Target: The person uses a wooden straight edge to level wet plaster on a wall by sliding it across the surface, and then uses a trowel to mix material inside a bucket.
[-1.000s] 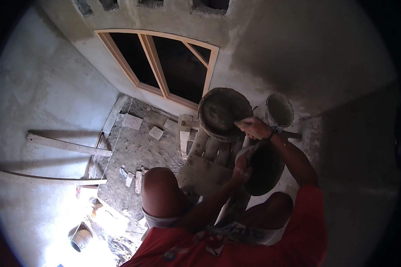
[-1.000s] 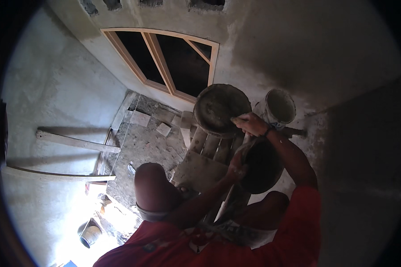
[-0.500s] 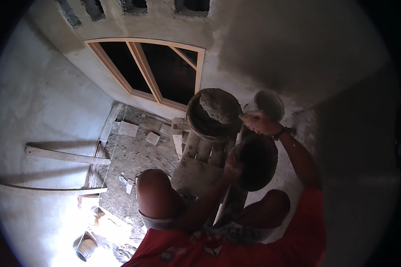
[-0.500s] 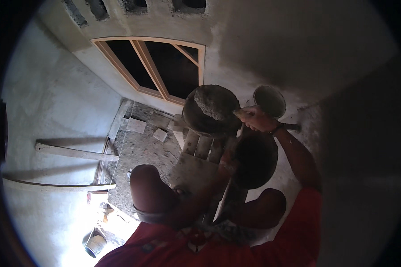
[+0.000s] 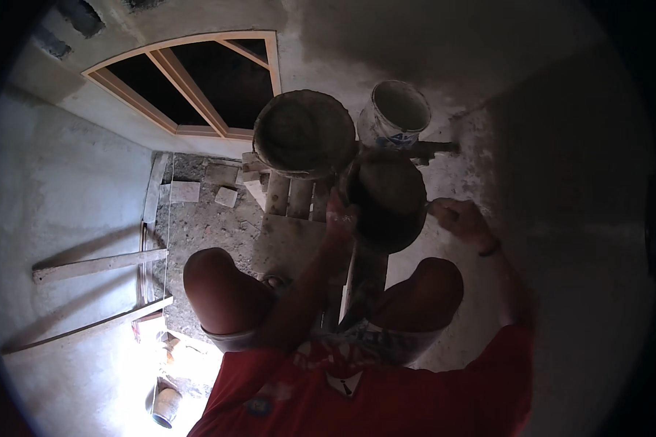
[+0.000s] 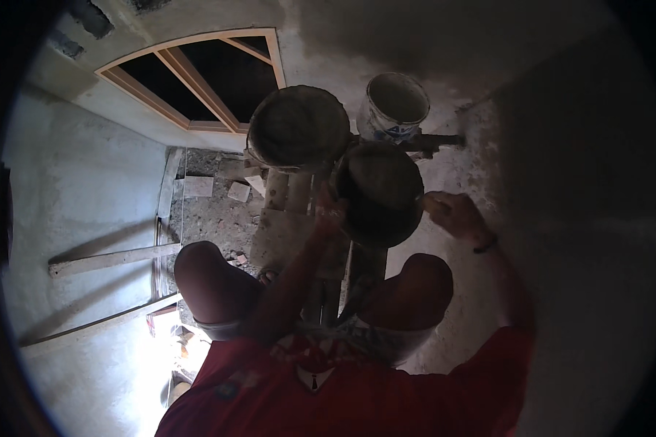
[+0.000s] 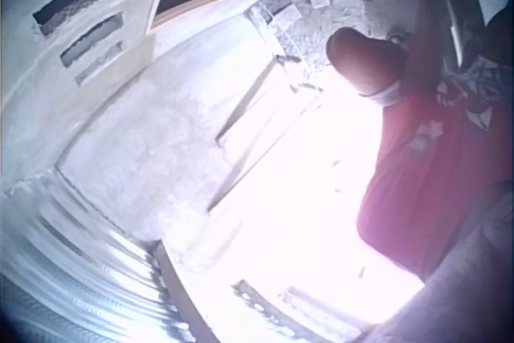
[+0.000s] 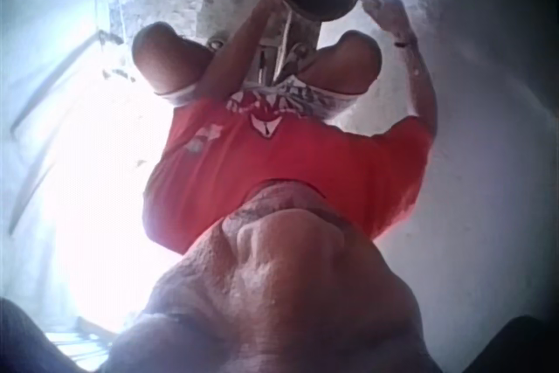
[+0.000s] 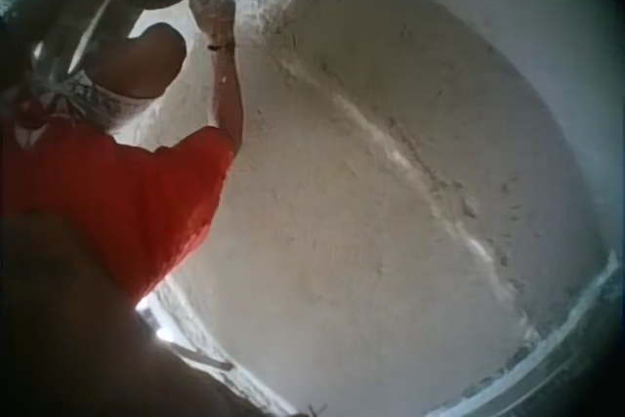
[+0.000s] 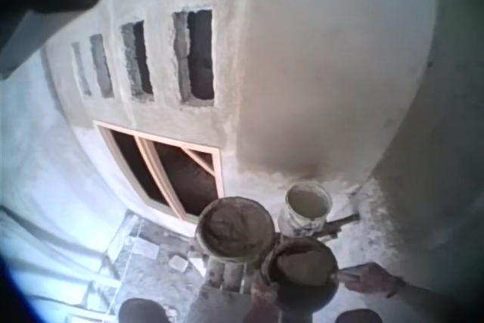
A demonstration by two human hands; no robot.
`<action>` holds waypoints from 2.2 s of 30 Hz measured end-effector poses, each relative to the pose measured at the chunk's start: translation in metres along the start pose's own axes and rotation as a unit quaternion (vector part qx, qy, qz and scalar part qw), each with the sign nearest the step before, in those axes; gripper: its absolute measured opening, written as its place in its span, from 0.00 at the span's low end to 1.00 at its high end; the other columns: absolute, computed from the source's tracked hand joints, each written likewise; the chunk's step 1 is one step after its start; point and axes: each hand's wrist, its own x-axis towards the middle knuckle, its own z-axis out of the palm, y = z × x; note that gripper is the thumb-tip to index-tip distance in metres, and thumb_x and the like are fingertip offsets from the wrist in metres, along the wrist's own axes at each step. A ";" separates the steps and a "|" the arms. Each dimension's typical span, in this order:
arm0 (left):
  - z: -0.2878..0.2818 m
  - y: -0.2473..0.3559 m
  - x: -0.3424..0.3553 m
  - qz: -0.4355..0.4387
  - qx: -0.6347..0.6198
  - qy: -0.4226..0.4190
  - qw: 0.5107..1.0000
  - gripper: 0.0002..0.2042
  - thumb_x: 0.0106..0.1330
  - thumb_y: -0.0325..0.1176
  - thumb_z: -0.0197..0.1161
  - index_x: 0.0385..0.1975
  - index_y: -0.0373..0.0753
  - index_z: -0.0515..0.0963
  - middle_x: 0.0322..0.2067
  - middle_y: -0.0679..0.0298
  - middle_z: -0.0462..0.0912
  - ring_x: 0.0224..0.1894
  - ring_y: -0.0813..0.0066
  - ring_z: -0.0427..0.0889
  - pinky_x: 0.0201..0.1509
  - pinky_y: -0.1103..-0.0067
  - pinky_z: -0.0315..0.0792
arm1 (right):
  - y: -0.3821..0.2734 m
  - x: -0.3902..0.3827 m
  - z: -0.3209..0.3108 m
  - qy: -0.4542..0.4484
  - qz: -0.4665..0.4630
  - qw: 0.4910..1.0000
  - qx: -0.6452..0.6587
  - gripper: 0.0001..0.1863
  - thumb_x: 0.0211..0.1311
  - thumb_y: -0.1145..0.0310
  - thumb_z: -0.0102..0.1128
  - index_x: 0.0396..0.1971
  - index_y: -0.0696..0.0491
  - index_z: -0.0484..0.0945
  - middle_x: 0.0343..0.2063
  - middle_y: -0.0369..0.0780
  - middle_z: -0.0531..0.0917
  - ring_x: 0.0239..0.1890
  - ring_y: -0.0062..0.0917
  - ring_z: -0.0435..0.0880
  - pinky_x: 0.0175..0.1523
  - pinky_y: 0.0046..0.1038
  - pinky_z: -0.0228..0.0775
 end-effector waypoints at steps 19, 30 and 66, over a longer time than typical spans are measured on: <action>-0.005 0.033 0.007 -0.099 -0.138 -0.114 0.979 0.31 0.47 0.26 0.56 0.55 0.33 0.59 0.50 0.45 0.68 0.55 0.49 0.65 0.59 0.67 0.60 | -0.039 0.112 -0.019 0.036 0.039 0.986 -0.159 0.17 0.53 0.66 0.53 0.44 0.51 0.73 0.36 0.46 0.79 0.39 0.39 0.78 0.43 0.36 0.70; -0.007 0.041 0.014 -0.016 -0.157 -0.137 0.978 0.31 0.46 0.23 0.49 0.57 0.35 0.60 0.53 0.48 0.66 0.59 0.53 0.62 0.64 0.72 0.54 | -0.009 0.304 0.062 -0.068 -0.074 0.913 -0.395 0.10 0.49 0.65 0.51 0.33 0.47 0.77 0.28 0.42 0.80 0.35 0.36 0.80 0.38 0.39 0.71; -0.010 0.030 0.010 -0.018 -0.111 -0.085 0.990 0.35 0.48 0.31 0.59 0.58 0.29 0.54 0.53 0.42 0.63 0.58 0.47 0.62 0.61 0.66 0.58 | 0.007 0.258 0.079 -0.174 0.109 0.946 0.252 0.21 0.52 0.68 0.61 0.46 0.61 0.73 0.19 0.33 0.76 0.14 0.11 0.69 0.19 0.17 0.61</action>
